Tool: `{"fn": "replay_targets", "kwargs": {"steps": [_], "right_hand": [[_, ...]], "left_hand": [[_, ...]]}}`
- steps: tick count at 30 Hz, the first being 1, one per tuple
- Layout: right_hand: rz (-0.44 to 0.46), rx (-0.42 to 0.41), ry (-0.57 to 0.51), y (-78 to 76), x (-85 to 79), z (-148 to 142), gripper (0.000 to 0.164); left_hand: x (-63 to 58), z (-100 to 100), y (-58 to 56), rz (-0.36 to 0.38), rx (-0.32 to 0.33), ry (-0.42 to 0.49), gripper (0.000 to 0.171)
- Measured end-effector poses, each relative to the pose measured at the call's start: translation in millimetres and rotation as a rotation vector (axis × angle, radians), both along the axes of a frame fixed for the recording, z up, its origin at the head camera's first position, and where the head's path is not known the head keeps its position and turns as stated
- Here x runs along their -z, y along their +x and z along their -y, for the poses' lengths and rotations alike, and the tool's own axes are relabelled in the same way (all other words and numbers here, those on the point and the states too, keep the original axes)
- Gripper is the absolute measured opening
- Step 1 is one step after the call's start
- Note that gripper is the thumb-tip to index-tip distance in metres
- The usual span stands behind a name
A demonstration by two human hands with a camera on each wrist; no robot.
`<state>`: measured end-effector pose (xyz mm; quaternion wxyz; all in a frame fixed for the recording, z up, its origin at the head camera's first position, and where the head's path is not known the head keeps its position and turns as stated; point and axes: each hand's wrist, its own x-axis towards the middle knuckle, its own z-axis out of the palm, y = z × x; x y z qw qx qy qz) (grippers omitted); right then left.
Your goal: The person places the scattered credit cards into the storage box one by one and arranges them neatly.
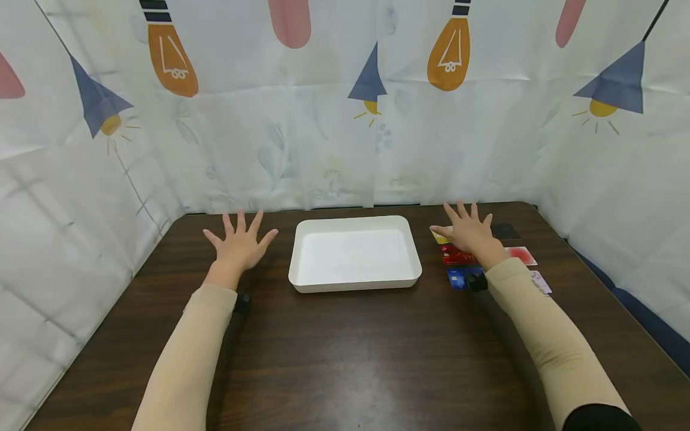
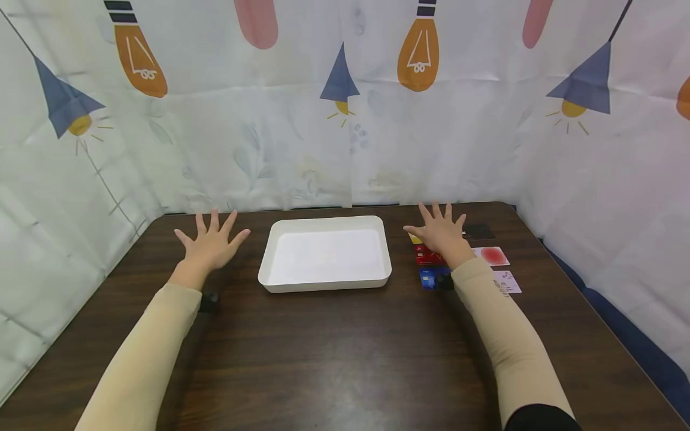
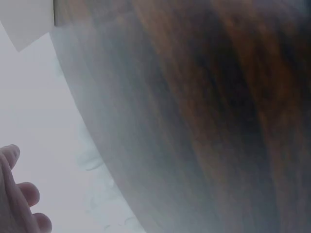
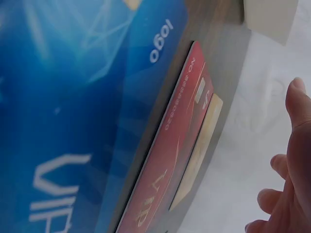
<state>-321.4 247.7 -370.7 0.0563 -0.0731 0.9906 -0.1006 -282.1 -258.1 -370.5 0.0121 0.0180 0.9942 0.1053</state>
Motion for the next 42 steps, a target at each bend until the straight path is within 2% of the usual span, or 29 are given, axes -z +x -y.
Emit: {"fn": "replay_targets", "kwargs": {"steps": [10,18,24,36,42], "right_hand": [[-0.022,-0.009,0.008,5.9,-0.2,-6,0.087],[-0.008,-0.026,-0.005,9.3,1.2,-11,0.091],[-0.005,-0.042,-0.006,14.9,0.5,-12,0.085],[-0.024,-0.119,-0.034,26.8,2.2,-13,0.086],[-0.024,-0.142,-0.062,30.8,2.5,-20,0.085]], "left_hand": [[2.1,-1,1.5,0.004,0.01,0.0,0.088],[3.4,-3,2.1,0.002,0.019,-0.004,0.086],[3.5,-4,4.2,0.007,0.038,-0.002,0.08],[5.8,-1,8.1,0.018,0.069,-0.005,0.083],[1.6,-7,12.6,0.02,0.104,-0.001,0.083]]}}
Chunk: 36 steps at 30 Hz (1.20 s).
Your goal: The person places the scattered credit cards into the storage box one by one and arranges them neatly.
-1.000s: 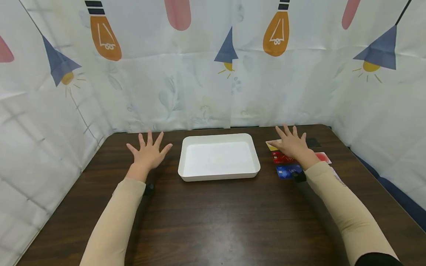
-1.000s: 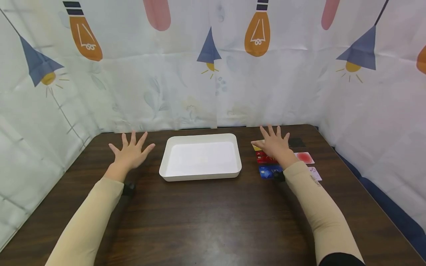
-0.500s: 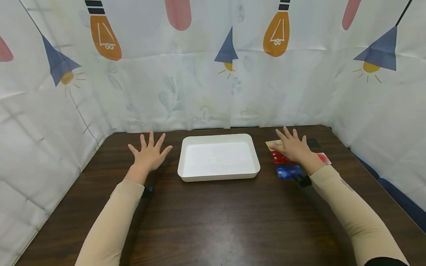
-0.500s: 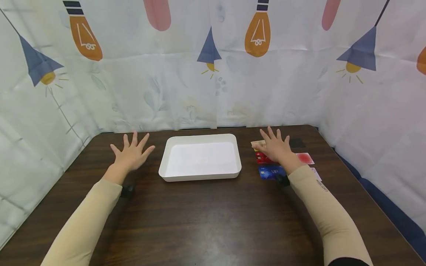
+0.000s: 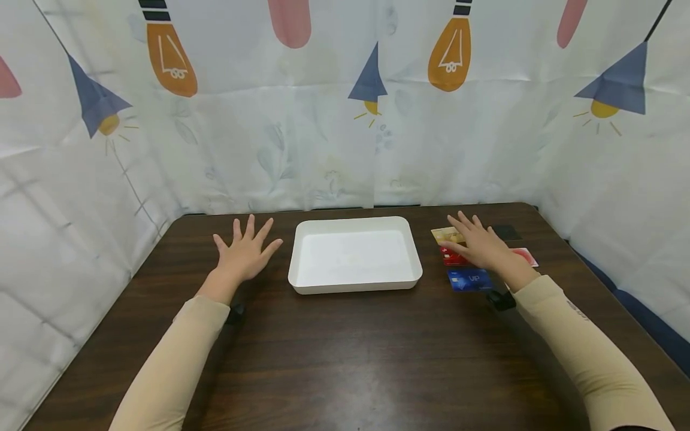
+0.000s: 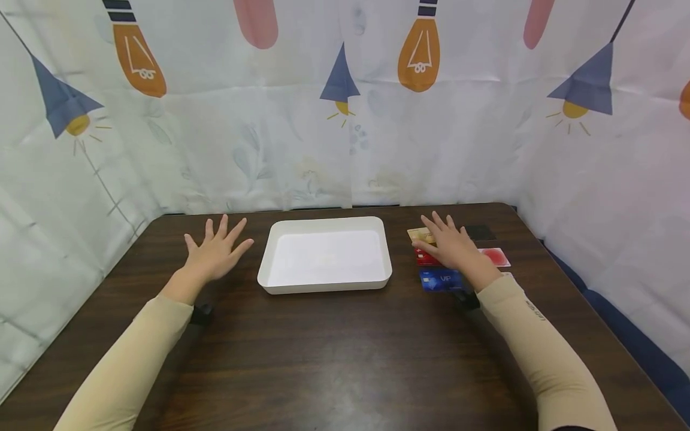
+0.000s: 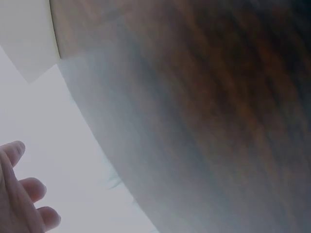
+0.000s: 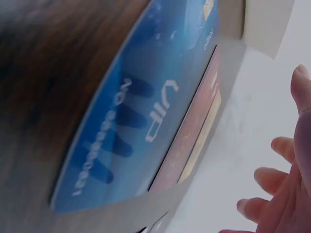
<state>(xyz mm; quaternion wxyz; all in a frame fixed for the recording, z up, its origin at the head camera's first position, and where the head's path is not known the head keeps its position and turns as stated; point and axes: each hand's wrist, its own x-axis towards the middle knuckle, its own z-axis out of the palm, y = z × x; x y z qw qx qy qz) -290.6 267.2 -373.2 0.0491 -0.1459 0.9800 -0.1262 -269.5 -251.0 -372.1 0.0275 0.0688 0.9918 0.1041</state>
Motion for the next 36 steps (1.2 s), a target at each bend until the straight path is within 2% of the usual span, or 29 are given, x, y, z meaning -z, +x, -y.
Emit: {"fn": "replay_targets", "kwargs": {"steps": [8,15,27,32,36], "right_hand": [[0.024,-0.022,-0.025,6.5,2.2,-5,0.08],[0.019,-0.023,-0.034,9.4,4.7,-10,0.072],[0.007,0.014,-0.019,15.2,3.6,-17,0.063],[0.011,0.016,-0.05,15.9,4.2,-21,0.061],[0.026,0.006,-0.115,14.9,5.2,-24,0.057]], "left_hand": [[0.5,-3,1.7,-0.003,0.036,-0.006,0.079],[0.6,-5,3.3,0.031,0.061,0.014,0.078],[-1.5,-11,14.5,0.081,0.127,0.031,0.081],[-1.9,-14,19.2,0.078,0.149,0.043,0.081],[-0.4,-13,22.0,0.072,0.168,0.056,0.082]]}}
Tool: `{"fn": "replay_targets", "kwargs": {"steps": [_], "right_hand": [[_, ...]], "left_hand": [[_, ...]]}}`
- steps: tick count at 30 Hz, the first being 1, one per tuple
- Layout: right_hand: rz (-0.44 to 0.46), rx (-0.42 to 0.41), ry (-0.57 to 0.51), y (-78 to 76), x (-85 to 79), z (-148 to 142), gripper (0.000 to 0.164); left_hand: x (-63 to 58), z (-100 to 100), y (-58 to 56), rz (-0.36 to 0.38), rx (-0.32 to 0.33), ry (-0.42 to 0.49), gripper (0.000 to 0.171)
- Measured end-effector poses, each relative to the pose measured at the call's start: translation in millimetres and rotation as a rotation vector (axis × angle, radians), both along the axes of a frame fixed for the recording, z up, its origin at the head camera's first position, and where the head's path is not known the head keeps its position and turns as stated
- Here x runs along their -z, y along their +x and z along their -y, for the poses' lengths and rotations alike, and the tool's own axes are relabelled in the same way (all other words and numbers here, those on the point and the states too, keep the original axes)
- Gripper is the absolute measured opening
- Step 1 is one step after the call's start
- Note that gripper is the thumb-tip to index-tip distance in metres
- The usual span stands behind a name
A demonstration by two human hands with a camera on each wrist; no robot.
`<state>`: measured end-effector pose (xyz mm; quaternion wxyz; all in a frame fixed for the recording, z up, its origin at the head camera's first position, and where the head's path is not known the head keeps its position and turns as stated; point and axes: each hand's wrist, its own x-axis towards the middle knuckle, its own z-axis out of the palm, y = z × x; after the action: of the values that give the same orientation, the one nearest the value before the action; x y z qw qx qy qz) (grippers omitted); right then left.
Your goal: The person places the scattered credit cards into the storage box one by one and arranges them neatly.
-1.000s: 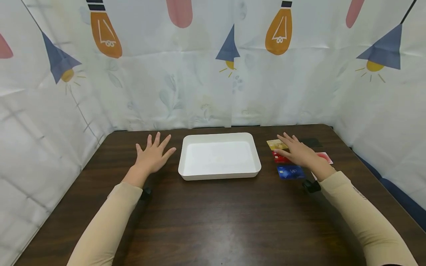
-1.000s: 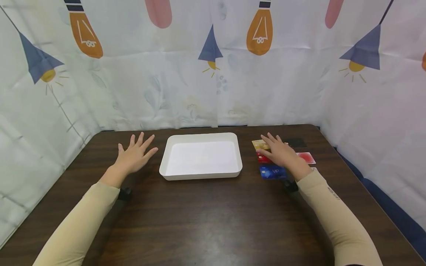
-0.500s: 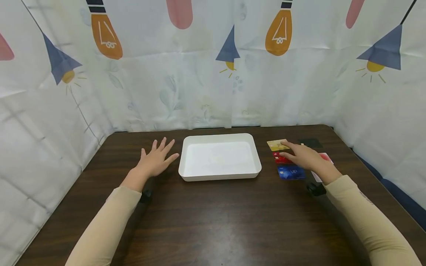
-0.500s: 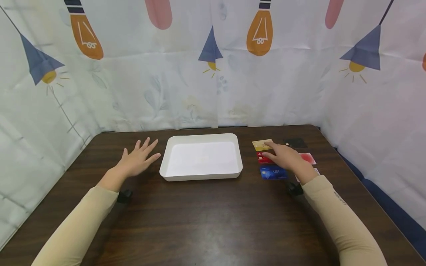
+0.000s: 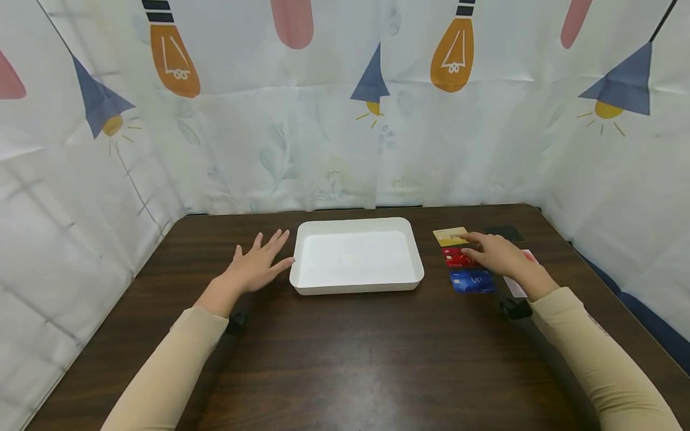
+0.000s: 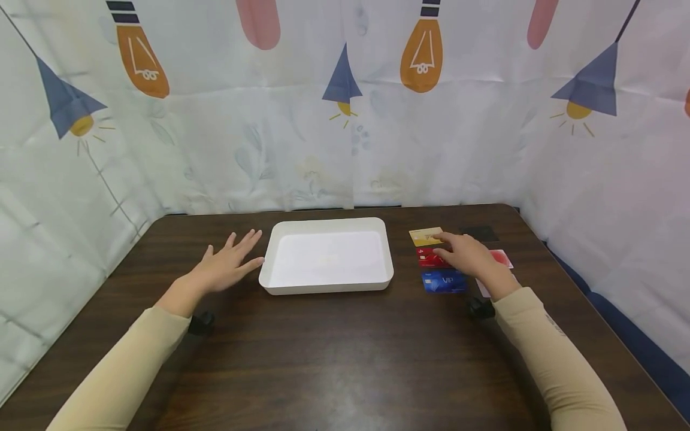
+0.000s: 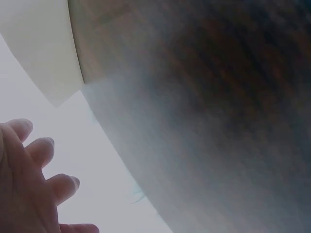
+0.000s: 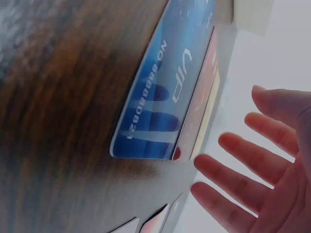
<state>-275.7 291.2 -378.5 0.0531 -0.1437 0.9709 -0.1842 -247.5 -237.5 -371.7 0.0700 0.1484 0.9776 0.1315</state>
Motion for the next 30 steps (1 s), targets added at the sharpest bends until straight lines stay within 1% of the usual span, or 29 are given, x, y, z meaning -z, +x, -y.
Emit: {"fn": "replay_targets", "kwargs": {"steps": [5,8,13,16,20,26,30], "right_hand": [[0.017,-0.008,-0.101,0.2,-1.1,-6,0.053],[0.02,-0.012,-0.146,-0.2,-1.8,-10,0.051],[0.075,0.003,-0.204,-2.0,-0.8,-15,0.051],[0.102,0.013,-0.21,-3.7,0.9,-18,0.05],[0.115,0.013,-0.203,-5.2,1.5,-21,0.05],[0.186,0.004,-0.204,-8.7,0.0,-23,0.06],[0.216,-0.003,-0.197,-11.4,-0.4,-26,0.065]], "left_hand": [[1.9,-1,4.3,0.021,0.015,0.016,0.085],[2.5,-3,6.7,0.02,0.025,0.018,0.087],[4.3,-6,9.4,0.018,0.042,0.009,0.09],[5.2,-8,11.6,0.028,0.052,0.002,0.092],[5.0,-10,14.3,0.042,0.07,0.002,0.096],[3.1,-13,16.2,0.078,0.088,-0.011,0.101],[3.4,-13,16.5,0.086,0.103,-0.019,0.103]]}}
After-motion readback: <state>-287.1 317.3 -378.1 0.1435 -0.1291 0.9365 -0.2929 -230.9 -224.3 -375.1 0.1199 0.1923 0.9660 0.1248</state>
